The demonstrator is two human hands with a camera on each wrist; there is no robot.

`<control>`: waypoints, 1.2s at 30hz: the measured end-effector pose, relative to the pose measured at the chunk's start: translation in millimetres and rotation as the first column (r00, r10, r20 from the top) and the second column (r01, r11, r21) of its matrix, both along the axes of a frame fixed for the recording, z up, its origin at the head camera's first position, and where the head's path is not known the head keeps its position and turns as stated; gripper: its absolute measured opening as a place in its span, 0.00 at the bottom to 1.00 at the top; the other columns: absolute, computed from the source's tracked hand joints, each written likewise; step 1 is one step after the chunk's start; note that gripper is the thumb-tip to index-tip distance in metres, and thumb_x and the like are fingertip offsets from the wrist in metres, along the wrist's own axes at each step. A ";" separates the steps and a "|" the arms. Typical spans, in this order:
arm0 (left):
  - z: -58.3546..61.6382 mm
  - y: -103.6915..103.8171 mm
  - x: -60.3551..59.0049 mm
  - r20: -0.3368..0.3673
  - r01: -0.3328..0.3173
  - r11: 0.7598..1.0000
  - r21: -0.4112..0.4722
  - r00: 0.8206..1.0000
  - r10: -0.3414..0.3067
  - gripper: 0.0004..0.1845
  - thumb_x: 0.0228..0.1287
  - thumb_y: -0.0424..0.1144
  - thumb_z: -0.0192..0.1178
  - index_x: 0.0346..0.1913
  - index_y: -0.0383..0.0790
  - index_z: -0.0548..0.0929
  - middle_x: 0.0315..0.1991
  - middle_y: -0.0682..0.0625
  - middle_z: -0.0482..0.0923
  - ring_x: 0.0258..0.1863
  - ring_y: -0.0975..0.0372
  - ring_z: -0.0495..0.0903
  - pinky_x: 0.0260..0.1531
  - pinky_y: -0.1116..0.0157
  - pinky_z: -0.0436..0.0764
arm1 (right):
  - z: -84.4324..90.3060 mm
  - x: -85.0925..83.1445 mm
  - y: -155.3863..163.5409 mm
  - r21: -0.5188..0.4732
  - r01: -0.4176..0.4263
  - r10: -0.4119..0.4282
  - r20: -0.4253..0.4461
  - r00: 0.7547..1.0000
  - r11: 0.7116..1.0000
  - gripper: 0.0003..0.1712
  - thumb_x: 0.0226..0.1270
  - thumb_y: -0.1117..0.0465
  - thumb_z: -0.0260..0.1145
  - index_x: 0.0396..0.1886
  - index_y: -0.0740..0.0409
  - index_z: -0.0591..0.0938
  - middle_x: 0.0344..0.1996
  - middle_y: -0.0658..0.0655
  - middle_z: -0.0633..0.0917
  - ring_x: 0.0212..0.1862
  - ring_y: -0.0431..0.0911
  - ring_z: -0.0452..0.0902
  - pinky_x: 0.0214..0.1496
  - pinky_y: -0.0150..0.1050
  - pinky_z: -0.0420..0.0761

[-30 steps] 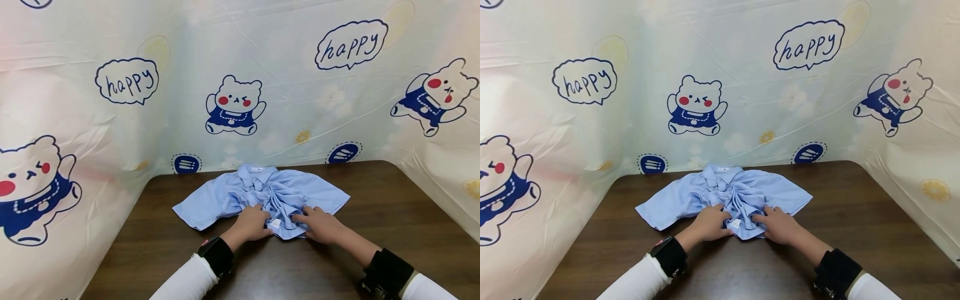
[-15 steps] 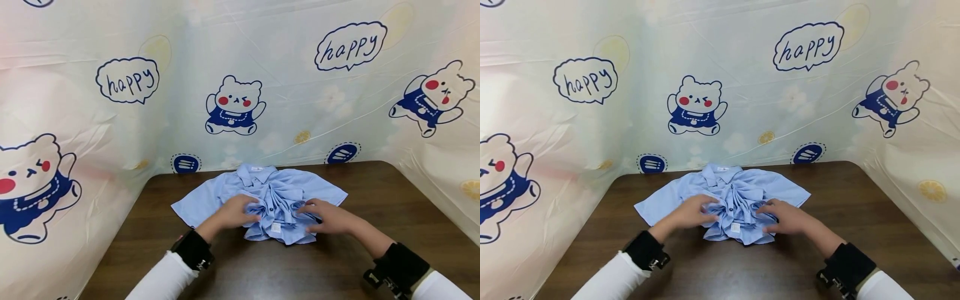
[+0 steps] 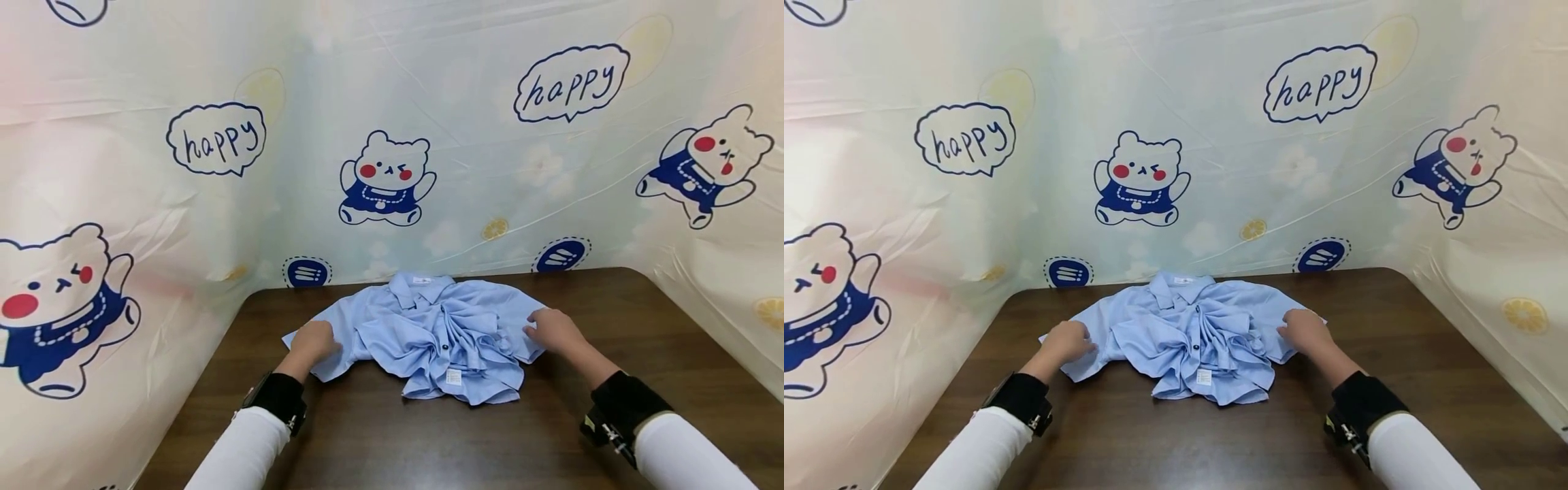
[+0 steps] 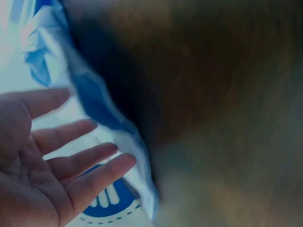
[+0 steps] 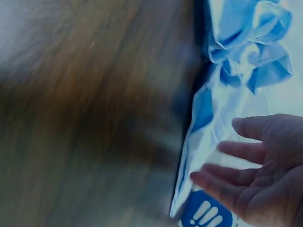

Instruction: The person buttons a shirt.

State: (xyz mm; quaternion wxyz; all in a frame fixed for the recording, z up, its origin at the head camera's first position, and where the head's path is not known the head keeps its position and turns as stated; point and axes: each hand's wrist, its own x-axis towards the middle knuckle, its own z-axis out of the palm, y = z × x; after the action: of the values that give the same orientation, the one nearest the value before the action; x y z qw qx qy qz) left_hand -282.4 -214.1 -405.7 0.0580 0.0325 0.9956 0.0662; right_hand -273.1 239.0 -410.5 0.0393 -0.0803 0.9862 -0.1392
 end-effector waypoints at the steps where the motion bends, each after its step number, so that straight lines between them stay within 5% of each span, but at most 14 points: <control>1: -3.6 -0.2 -1.3 0.010 0.009 1.000 -0.002 1.000 -0.009 0.14 0.59 0.44 0.66 0.26 0.36 0.80 0.27 0.45 0.78 0.27 0.54 0.76 0.31 0.55 0.77 | -3.0 -2.6 -1.4 0.023 0.017 -0.018 0.031 0.999 1.000 0.17 0.69 0.59 0.62 0.41 0.72 0.82 0.35 0.67 0.84 0.36 0.56 0.79 0.43 0.53 0.80; 7: -14.6 -3.6 -12.2 0.045 0.001 1.000 -0.004 0.999 -0.001 0.12 0.60 0.42 0.63 0.31 0.34 0.80 0.26 0.46 0.75 0.27 0.54 0.73 0.32 0.57 0.75 | -15.8 -13.0 -0.6 0.109 0.043 -0.051 0.074 0.996 0.993 0.21 0.71 0.52 0.60 0.25 0.65 0.79 0.20 0.56 0.76 0.26 0.50 0.73 0.32 0.47 0.76; 12: -14.6 -18.4 -22.3 0.055 0.003 1.000 0.024 0.998 -0.004 0.08 0.60 0.37 0.60 0.31 0.34 0.78 0.26 0.45 0.74 0.27 0.53 0.73 0.32 0.56 0.74 | -18.6 -27.3 18.5 0.126 0.003 -0.014 0.088 0.996 0.992 0.23 0.73 0.52 0.56 0.32 0.71 0.80 0.28 0.64 0.81 0.32 0.54 0.77 0.39 0.52 0.78; 19: -20.4 -42.0 -42.5 0.052 0.040 0.994 0.100 0.998 -0.046 0.06 0.57 0.33 0.60 0.33 0.34 0.76 0.30 0.44 0.74 0.31 0.53 0.71 0.35 0.55 0.72 | -20.7 -47.0 43.6 0.027 0.024 -0.028 0.170 0.985 0.999 0.30 0.74 0.50 0.55 0.43 0.80 0.78 0.38 0.72 0.82 0.37 0.57 0.77 0.46 0.56 0.77; 29: -17.9 -46.8 -60.2 0.074 0.058 0.989 0.139 0.995 -0.069 0.20 0.58 0.34 0.63 0.52 0.27 0.77 0.46 0.37 0.79 0.42 0.49 0.75 0.52 0.49 0.74 | -24.3 -64.0 53.2 0.027 0.021 -0.025 0.124 0.992 0.999 0.25 0.71 0.55 0.60 0.40 0.81 0.77 0.38 0.75 0.80 0.41 0.61 0.78 0.49 0.57 0.76; 36: -16.8 -46.5 -58.9 -0.058 0.122 0.983 0.140 0.992 -0.115 0.24 0.60 0.40 0.63 0.53 0.22 0.77 0.48 0.32 0.79 0.50 0.43 0.76 0.54 0.50 0.74 | -16.9 -59.1 52.1 0.061 -0.018 0.013 0.076 0.997 0.998 0.25 0.69 0.56 0.61 0.40 0.81 0.77 0.40 0.77 0.79 0.43 0.64 0.77 0.51 0.58 0.75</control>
State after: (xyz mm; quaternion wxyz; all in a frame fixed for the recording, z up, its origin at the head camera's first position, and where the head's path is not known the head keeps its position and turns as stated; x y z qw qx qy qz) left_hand -341.3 -260.6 -422.5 0.0344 0.0975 0.9857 0.1333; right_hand -332.1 291.1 -427.4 0.0798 -0.0815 0.9872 -0.1115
